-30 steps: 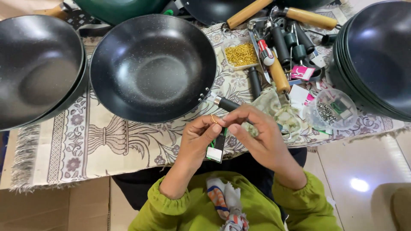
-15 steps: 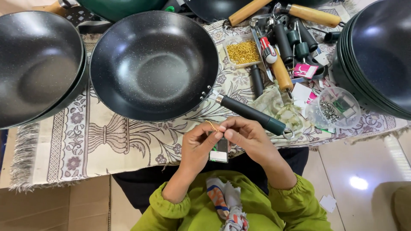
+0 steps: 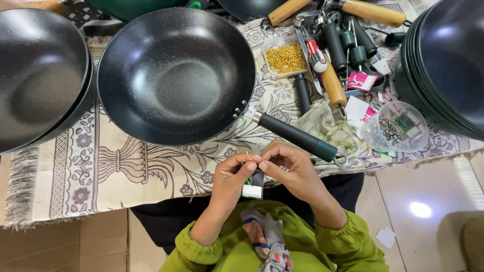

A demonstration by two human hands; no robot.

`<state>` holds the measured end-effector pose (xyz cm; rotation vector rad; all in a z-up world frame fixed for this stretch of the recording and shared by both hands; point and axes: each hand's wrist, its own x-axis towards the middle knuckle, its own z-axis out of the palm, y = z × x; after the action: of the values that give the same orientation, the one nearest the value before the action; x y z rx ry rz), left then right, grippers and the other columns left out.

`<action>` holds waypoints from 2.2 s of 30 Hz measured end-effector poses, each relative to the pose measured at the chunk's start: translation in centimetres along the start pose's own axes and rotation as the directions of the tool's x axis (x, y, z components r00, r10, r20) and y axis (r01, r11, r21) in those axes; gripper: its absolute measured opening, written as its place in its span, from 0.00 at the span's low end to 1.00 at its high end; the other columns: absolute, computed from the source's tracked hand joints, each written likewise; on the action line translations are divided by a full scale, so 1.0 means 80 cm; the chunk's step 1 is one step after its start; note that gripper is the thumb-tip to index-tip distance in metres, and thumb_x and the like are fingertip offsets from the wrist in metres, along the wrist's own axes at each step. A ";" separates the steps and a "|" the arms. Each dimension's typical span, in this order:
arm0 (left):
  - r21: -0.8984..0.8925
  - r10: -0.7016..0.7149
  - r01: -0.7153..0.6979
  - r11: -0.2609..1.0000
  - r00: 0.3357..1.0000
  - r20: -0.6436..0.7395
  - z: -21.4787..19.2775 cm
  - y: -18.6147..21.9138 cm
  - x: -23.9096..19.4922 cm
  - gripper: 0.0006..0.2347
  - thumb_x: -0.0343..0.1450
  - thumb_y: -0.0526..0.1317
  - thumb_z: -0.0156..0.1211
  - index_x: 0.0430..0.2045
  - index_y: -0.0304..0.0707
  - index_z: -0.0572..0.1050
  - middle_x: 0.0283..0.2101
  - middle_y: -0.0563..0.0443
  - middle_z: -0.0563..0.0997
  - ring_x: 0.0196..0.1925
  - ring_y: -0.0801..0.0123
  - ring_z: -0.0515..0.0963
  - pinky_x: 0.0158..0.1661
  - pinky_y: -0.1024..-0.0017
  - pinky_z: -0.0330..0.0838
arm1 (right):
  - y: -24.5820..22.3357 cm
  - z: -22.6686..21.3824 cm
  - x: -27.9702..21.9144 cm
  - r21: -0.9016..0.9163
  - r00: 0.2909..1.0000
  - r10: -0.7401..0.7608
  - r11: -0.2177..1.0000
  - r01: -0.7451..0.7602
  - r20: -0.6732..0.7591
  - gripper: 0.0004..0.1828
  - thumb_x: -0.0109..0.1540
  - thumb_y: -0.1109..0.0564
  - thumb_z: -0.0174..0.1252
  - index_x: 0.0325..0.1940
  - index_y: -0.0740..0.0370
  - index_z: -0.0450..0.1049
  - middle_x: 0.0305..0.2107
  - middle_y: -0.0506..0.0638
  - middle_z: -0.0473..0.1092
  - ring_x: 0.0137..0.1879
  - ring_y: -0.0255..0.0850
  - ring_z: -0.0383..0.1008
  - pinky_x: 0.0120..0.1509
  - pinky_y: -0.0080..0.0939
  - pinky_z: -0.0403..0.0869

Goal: Attaching a handle to a wok by aligning the parts and inserting a small metal fastener.

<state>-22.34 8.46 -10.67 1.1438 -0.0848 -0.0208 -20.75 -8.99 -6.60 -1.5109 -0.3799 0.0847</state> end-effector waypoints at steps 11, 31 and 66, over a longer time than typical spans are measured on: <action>-0.048 -0.135 0.131 0.990 0.987 -0.090 -0.011 -0.008 0.005 0.07 0.69 0.38 0.69 0.32 0.30 0.83 0.34 0.48 0.85 0.36 0.81 0.74 0.38 0.80 0.69 | -0.029 -0.011 -0.010 -0.258 0.987 -0.143 0.958 0.122 -0.068 0.03 0.60 0.66 0.67 0.37 0.70 0.79 0.29 0.56 0.77 0.35 0.38 0.77 0.41 0.37 0.78; -0.220 -0.165 0.107 0.970 0.950 -0.265 -0.014 -0.008 -0.002 0.08 0.72 0.38 0.65 0.38 0.30 0.81 0.22 0.50 0.77 0.22 0.76 0.77 0.23 0.82 0.70 | -0.031 -0.024 -0.031 -0.293 0.945 -0.235 0.942 0.164 -0.227 0.06 0.61 0.65 0.67 0.36 0.72 0.77 0.28 0.57 0.76 0.32 0.38 0.75 0.41 0.37 0.77; -0.022 -0.317 0.318 0.948 0.938 -0.142 0.033 0.013 0.004 0.14 0.69 0.45 0.70 0.39 0.32 0.85 0.33 0.45 0.86 0.32 0.77 0.75 0.39 0.79 0.72 | -0.024 -0.027 -0.021 -0.132 0.911 -0.359 0.932 0.338 -0.204 0.06 0.67 0.62 0.57 0.38 0.69 0.72 0.35 0.62 0.76 0.41 0.44 0.75 0.47 0.42 0.76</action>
<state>-22.28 6.43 -8.63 1.1468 0.2296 -0.2256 -22.05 -11.64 -5.05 -1.5040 -0.4707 -0.3908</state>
